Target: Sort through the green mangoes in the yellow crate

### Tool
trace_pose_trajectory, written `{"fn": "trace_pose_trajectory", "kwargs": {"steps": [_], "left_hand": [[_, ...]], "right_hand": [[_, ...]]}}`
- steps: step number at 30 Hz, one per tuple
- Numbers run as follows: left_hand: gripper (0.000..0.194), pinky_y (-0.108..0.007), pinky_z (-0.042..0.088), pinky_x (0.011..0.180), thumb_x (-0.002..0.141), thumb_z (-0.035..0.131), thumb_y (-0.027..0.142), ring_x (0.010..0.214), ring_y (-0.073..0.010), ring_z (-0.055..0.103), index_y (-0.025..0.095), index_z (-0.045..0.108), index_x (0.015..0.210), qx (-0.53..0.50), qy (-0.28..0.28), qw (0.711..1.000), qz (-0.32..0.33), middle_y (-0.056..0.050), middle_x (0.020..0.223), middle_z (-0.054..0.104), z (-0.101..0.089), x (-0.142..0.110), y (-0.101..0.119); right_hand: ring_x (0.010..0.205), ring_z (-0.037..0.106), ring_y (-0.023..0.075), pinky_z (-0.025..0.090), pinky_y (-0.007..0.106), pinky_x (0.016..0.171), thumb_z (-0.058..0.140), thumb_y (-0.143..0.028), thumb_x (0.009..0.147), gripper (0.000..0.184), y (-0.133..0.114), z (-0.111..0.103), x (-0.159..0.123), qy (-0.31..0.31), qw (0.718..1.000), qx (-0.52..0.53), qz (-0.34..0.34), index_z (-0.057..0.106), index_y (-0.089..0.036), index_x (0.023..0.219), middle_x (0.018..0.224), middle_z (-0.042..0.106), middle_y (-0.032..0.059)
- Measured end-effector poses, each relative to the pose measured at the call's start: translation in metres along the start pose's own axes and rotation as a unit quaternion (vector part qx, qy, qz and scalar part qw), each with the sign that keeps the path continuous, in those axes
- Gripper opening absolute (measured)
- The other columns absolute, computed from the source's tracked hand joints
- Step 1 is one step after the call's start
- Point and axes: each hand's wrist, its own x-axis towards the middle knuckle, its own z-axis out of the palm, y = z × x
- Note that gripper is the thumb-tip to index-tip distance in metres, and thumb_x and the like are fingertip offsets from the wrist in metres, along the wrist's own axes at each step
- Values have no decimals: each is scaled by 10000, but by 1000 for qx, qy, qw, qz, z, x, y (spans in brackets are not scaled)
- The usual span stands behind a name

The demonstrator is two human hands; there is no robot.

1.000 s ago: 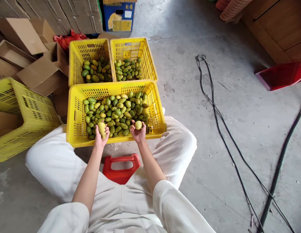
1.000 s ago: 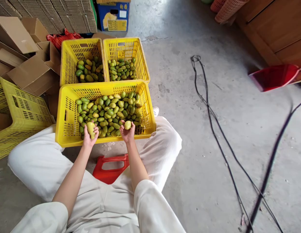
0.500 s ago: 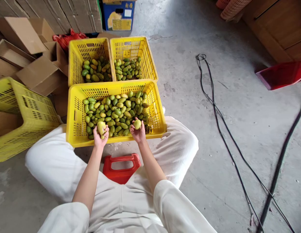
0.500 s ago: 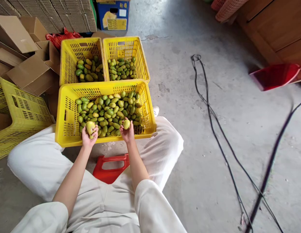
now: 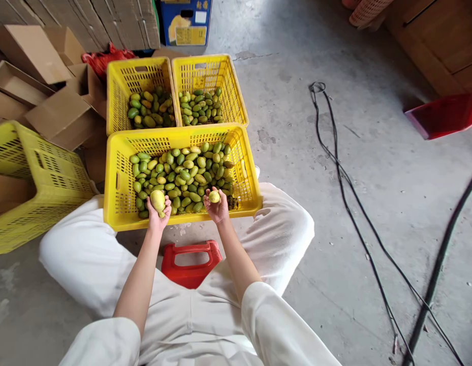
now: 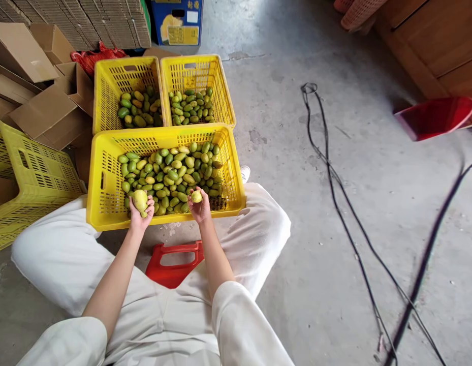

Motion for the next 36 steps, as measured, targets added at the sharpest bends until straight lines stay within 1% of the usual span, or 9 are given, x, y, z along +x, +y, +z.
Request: {"fn": "trace_pose_trajectory", "kwargs": {"steps": [4, 7, 10, 13, 18, 23, 27, 32, 36], "left_hand": [[438, -137, 419, 446, 1061, 294, 437, 570, -80, 501, 181, 650, 1060, 26, 35, 999, 18, -47, 807, 600, 0, 4, -3], [381, -212, 525, 599, 1061, 309, 325, 706, -124, 605, 177, 659, 1056, 54, 59, 997, 20, -76, 890, 660, 1, 6, -5], [418, -263, 537, 623, 1046, 326, 414, 747, -160, 627, 162, 660, 1037, 70, 42, 996, 18, -99, 920, 670, -1, 6, -5], [396, -222, 480, 541, 1019, 391, 490, 661, -135, 582, 193, 652, 1019, 69, 7, 997, 23, -69, 858, 633, -3, 4, -5], [256, -147, 384, 450, 995, 493, 382, 567, -87, 502, 174, 628, 932, 77, 17, 997, 12, -25, 739, 550, -3, 2, -4], [420, -168, 430, 473, 976, 473, 509, 564, -86, 502, 142, 606, 820, 97, 27, 995, -7, -43, 750, 570, -2, 4, -5], [491, -222, 510, 573, 991, 381, 526, 666, -129, 583, 127, 648, 888, 94, 27, 995, 7, -64, 778, 599, -2, 7, -5], [546, -200, 474, 500, 1003, 341, 567, 586, -113, 527, 128, 664, 970, 76, 24, 997, -10, -49, 717, 569, -1, 6, -4], [424, -130, 379, 381, 1024, 389, 505, 570, -92, 513, 172, 649, 998, 79, 38, 996, -21, -67, 783, 615, -2, 6, -1]], "right_hand": [[661, 621, 115, 480, 182, 487, 602, -337, 888, 149, 2, 0, 1, 1, 1000, -22, -4, 643, -206, 831, 874, 743, 30], [749, 660, 143, 555, 236, 582, 589, -303, 855, 162, 0, -1, 0, -16, 1000, -25, 12, 669, -214, 964, 972, 753, 32], [836, 688, 170, 603, 301, 708, 603, -291, 829, 261, -1, -3, -1, -10, 1000, -11, 17, 666, -228, 1074, 900, 738, 13], [763, 681, 140, 598, 266, 690, 648, -316, 848, 230, 1, -3, 0, 17, 1000, -19, 3, 657, -232, 1062, 767, 692, -20], [655, 653, 86, 563, 180, 602, 694, -221, 847, 76, 4, -2, 4, 48, 998, -22, -27, 621, -227, 864, 715, 669, -55], [728, 695, 122, 617, 228, 713, 691, -348, 884, 222, 1, 1, 5, 69, 997, 11, -14, 601, -200, 746, 662, 674, -15], [706, 683, 116, 602, 207, 622, 636, -394, 922, 227, 0, 5, 3, 46, 999, 20, -4, 624, -197, 808, 725, 698, -8], [568, 589, 59, 396, 98, 367, 494, -417, 1003, 298, -3, 5, 1, 23, 999, 29, 13, 619, -192, 853, 696, 639, -24], [547, 579, 55, 370, 92, 335, 591, -494, 949, 318, -5, 2, 3, 25, 999, 19, 15, 593, -203, 820, 690, 624, -28]]}}
